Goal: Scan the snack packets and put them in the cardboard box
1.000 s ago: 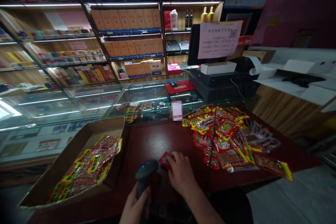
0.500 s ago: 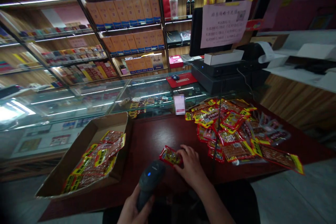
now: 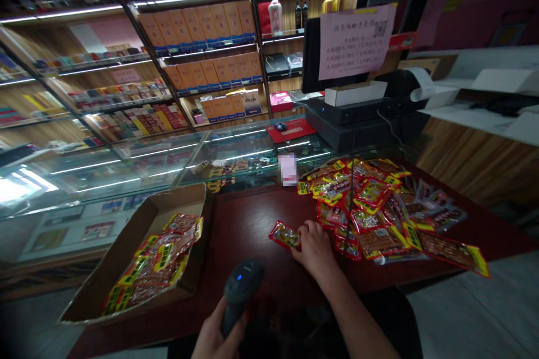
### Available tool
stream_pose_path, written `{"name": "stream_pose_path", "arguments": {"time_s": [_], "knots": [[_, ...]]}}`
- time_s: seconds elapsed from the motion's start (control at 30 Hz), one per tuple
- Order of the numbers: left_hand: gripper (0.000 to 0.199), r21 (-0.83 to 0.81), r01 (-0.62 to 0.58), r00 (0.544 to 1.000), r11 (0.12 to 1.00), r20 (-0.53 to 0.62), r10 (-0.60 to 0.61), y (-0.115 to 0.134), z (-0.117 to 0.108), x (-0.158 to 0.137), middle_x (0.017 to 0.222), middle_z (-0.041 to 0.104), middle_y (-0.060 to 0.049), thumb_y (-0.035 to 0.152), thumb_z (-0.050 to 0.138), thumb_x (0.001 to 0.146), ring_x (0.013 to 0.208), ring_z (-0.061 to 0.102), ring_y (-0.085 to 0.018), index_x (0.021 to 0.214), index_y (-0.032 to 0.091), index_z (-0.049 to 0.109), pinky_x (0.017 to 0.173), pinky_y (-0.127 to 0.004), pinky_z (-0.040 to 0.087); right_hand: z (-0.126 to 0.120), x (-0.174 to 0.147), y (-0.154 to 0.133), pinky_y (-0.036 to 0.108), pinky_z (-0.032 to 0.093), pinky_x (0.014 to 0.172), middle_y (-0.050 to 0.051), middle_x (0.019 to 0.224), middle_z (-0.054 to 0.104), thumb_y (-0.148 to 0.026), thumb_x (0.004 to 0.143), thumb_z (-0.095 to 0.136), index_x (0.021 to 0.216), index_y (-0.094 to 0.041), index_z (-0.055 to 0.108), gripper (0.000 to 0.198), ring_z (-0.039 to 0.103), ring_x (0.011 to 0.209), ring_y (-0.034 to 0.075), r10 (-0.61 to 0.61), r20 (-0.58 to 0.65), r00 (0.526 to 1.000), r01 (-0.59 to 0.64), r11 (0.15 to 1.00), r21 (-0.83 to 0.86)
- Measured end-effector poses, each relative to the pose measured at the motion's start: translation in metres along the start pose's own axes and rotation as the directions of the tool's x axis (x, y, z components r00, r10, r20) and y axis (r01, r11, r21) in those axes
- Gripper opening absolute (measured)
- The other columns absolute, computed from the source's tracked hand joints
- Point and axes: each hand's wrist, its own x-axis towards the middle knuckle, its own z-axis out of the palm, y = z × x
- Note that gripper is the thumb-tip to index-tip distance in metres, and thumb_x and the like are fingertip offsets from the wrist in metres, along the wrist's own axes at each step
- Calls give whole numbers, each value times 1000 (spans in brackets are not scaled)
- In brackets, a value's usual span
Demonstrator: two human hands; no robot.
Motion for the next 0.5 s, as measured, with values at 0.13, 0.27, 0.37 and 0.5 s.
{"name": "stream_pose_path", "arguments": {"time_s": [0.13, 0.27, 0.37, 0.5], "knots": [[48, -5, -4, 1000, 1000, 9, 5, 2, 2, -1, 49, 48, 7, 51, 73, 73, 37, 41, -11, 106, 16, 68, 37, -20, 35, -1, 6, 3, 41, 47, 92, 10, 106, 65, -18, 72, 67, 92, -20, 64, 21, 61, 104, 28, -34, 37, 999, 29, 989, 147], [47, 21, -62, 998, 998, -12, 62, 1, 2, 2, 53, 55, 4, 47, 74, 72, 44, 47, -14, 107, 15, 69, 42, -21, 40, 3, 10, 6, 36, 52, 88, 3, 103, 71, -17, 78, 59, 106, -25, 61, 29, 68, 96, 21, -7, 62, 998, -30, 819, 573], [44, 84, -163, 986, 983, -32, 166, 0, 1, 3, 61, 63, 0, 42, 73, 73, 54, 54, -17, 107, 14, 70, 53, -23, 47, 3, 11, 10, 39, 54, 92, 6, 114, 71, -32, 75, 70, 119, -23, 57, 46, 69, 101, 24, 115, 27, 993, -92, 613, 784], [39, 130, -248, 966, 960, -49, 256, -1, 1, 4, 66, 68, -1, 33, 72, 70, 58, 57, -18, 105, 15, 73, 60, -24, 48, -5, 15, 18, 40, 56, 91, 7, 110, 75, -48, 72, 75, 110, -22, 66, 48, 71, 101, 27, 204, 25, 979, -114, 436, 893]]}}
